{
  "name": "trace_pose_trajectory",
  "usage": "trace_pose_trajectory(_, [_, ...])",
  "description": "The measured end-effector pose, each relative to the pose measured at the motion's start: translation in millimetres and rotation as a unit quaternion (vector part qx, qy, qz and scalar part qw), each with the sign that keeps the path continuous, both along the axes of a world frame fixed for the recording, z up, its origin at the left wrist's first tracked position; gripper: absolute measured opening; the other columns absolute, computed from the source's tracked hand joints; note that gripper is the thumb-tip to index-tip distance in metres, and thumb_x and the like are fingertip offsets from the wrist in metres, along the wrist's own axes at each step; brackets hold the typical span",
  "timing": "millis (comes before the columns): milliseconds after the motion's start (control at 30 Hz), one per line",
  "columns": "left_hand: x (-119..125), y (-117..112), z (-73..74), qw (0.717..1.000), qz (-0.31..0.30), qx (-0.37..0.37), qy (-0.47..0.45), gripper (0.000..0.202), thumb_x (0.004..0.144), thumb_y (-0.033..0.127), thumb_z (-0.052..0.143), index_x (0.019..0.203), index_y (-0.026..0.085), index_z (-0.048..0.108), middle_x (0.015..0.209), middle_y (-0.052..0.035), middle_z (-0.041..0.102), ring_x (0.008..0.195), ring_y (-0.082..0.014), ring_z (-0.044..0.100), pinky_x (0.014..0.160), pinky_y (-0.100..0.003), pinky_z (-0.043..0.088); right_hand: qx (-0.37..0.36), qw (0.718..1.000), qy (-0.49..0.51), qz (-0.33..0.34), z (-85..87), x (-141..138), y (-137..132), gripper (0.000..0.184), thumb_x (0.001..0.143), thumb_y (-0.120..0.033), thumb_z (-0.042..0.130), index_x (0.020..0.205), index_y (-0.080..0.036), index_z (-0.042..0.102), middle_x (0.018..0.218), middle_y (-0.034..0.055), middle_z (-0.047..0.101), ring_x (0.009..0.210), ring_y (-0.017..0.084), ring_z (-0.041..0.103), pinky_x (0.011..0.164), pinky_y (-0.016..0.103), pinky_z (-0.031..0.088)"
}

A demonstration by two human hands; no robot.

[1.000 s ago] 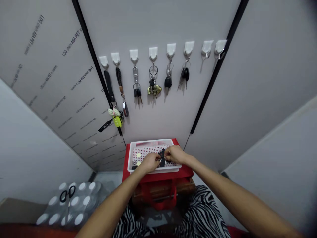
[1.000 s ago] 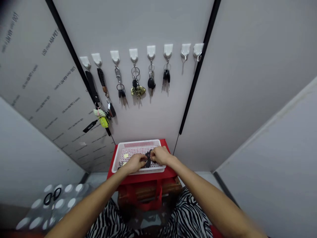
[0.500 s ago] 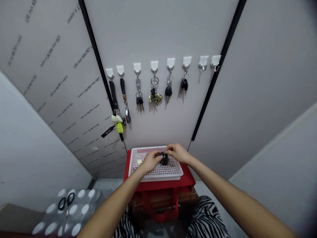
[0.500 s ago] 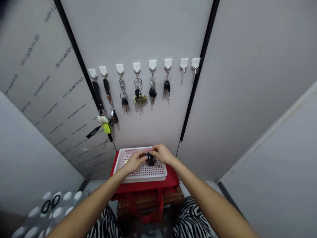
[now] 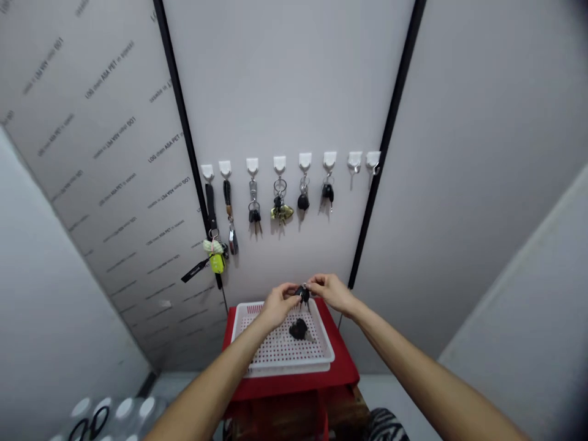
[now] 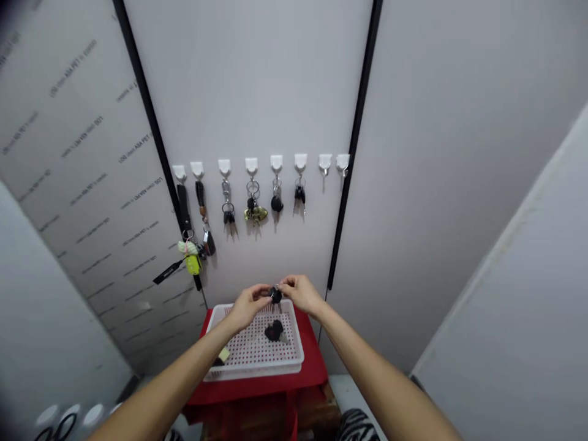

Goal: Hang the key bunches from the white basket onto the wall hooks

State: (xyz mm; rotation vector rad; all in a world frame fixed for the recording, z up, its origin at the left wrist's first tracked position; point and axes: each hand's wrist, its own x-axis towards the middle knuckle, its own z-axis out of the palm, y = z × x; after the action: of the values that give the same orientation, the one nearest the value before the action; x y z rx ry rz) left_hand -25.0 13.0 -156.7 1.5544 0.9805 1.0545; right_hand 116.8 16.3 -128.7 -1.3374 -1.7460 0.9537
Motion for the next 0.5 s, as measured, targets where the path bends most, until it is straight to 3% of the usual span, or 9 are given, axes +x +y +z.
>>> trace_pose_trajectory(167, [22.9,6.5,44.5,0.986,0.060,0.145,0.051,0.027,0.061,0.011,0.046,0.088,0.013,0.050,0.088,-0.0053,0.055,0.080,-0.0116,0.049,0.076,-0.025,0.037,0.082,0.993,0.022,-0.078,43.0,22.6,12.4,0.022,0.059,-0.032,0.045,0.059,-0.011,0.052,0.049,-0.0011,0.047,0.046,0.007,0.040,0.048,0.019,0.032])
trace_pose_trajectory(300, [45.8,7.2,92.2,0.944,0.070,0.298,0.123,0.031,0.063,0.010,0.043,0.093,0.017,0.048,0.097,-0.0029,0.051,0.090,-0.0118,0.044,0.082,-0.026,0.033,0.154,0.976,0.024,-0.153,94.6,39.6,17.7,0.022,0.059,-0.033,0.045,0.059,-0.012,0.052,0.050,0.0003,0.049,0.045,0.007,0.041,0.045,0.019,0.034])
trace_pose_trajectory(500, [76.1,11.4,156.8,0.892,0.109,0.392,0.199,0.035,0.063,0.009,0.041,0.098,0.013,0.045,0.103,-0.0066,0.047,0.095,-0.0154,0.039,0.085,-0.028,0.029,0.228,0.941,0.084,-0.235,157.7,58.7,26.5,0.016,0.057,-0.027,0.048,0.059,-0.011,0.052,0.052,0.0010,0.051,0.045,0.006,0.043,0.041,0.018,0.034])
